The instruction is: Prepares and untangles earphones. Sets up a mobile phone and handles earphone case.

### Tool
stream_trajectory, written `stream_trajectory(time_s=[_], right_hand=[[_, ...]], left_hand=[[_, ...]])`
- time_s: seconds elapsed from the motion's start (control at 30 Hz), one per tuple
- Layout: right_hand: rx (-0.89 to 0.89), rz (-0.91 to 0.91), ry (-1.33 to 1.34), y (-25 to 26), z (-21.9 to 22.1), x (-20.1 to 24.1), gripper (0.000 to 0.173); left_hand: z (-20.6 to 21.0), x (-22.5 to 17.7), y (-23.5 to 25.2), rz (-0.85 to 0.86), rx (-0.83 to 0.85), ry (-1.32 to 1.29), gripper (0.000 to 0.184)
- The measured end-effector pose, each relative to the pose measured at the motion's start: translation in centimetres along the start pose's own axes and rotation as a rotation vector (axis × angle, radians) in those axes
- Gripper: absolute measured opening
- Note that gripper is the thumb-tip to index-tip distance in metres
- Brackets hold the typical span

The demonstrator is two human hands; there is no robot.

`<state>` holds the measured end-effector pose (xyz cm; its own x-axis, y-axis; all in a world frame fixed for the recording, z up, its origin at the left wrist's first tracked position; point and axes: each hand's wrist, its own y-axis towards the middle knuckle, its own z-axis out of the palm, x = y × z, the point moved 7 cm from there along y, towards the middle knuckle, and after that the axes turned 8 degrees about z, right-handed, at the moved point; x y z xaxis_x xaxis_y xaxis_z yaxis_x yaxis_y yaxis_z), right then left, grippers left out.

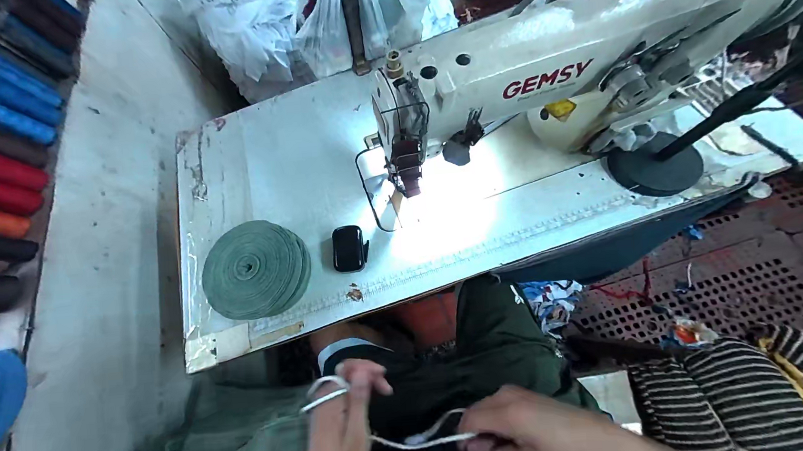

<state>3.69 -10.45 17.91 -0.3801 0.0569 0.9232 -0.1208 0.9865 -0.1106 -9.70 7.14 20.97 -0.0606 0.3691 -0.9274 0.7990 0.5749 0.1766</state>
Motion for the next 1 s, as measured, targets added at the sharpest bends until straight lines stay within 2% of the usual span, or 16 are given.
stream_trajectory(time_s=[0.03,0.1,0.13,0.2,0.23,0.27,0.33,0.4,0.43,0.5,0.6,0.7,0.77,0.83,0.93,1.0], right_hand=[[-0.138,-0.032,-0.033,-0.5,-2.5,0.3,0.014],[-0.357,-0.074,-0.06,-0.4,-6.9,0.3,0.016],[-0.404,-0.077,-0.028,0.2,-8.1,0.0,0.018],[-0.343,-0.061,0.116,2.3,-8.2,-1.2,0.022],[-0.258,-0.03,0.228,3.6,-7.0,-2.0,0.024],[-0.177,0.016,0.334,4.5,-5.3,-2.9,0.025],[-0.087,0.128,0.5,5.1,-1.1,-4.3,0.023],[-0.037,0.21,0.542,4.1,2.2,-4.7,0.023],[0.008,0.241,0.518,3.4,3.1,-4.7,0.028],[0.009,0.262,0.427,1.9,3.0,-4.4,0.034],[-0.217,0.197,0.24,-0.4,-0.4,-3.9,0.028],[-0.505,0.12,-0.077,-2.2,-4.2,-4.6,0.026],[-0.584,0.115,-0.032,-3.2,-5.3,-6.4,0.026],[-0.634,0.158,0.274,-4.0,-5.3,-8.7,0.027],[-0.603,0.375,0.605,-5.4,-3.4,-12.0,0.057],[-0.521,0.478,0.764,-6.5,-2.3,-13.3,0.058]], left_hand=[[2.3,1.0,-0.7,-0.092,0.144,0.014,0.054],[7.5,1.5,-2.2,-0.199,0.391,-0.272,0.06],[9.9,0.8,-2.9,-0.199,0.481,-0.52,0.062],[13.0,-1.8,-3.1,-0.097,0.583,-1.021,0.056],[13.3,-3.0,-2.6,-0.041,0.561,-1.197,0.048],[12.8,-3.7,-1.9,0.006,0.466,-1.297,0.04],[9.9,-3.8,0.1,0.095,0.133,-1.301,0.038],[6.3,-3.4,2.3,0.227,-0.088,-1.161,0.045],[4.9,-2.9,2.9,0.289,-0.16,-1.013,0.045],[4.1,-1.1,3.2,0.3,-0.202,-0.639,0.043],[7.9,1.6,2.9,0.145,-0.016,-0.277,0.045],[14.1,3.5,1.5,-0.148,0.272,-0.292,0.045],[18.1,4.4,0.7,-0.377,0.386,-0.523,0.045],[21.5,4.8,0.5,-0.57,0.444,-0.896,0.051],[25.7,4.9,0.3,-0.732,0.508,-1.408,0.055],[28.0,5.1,-0.4,-0.785,0.528,-1.511,0.055]])
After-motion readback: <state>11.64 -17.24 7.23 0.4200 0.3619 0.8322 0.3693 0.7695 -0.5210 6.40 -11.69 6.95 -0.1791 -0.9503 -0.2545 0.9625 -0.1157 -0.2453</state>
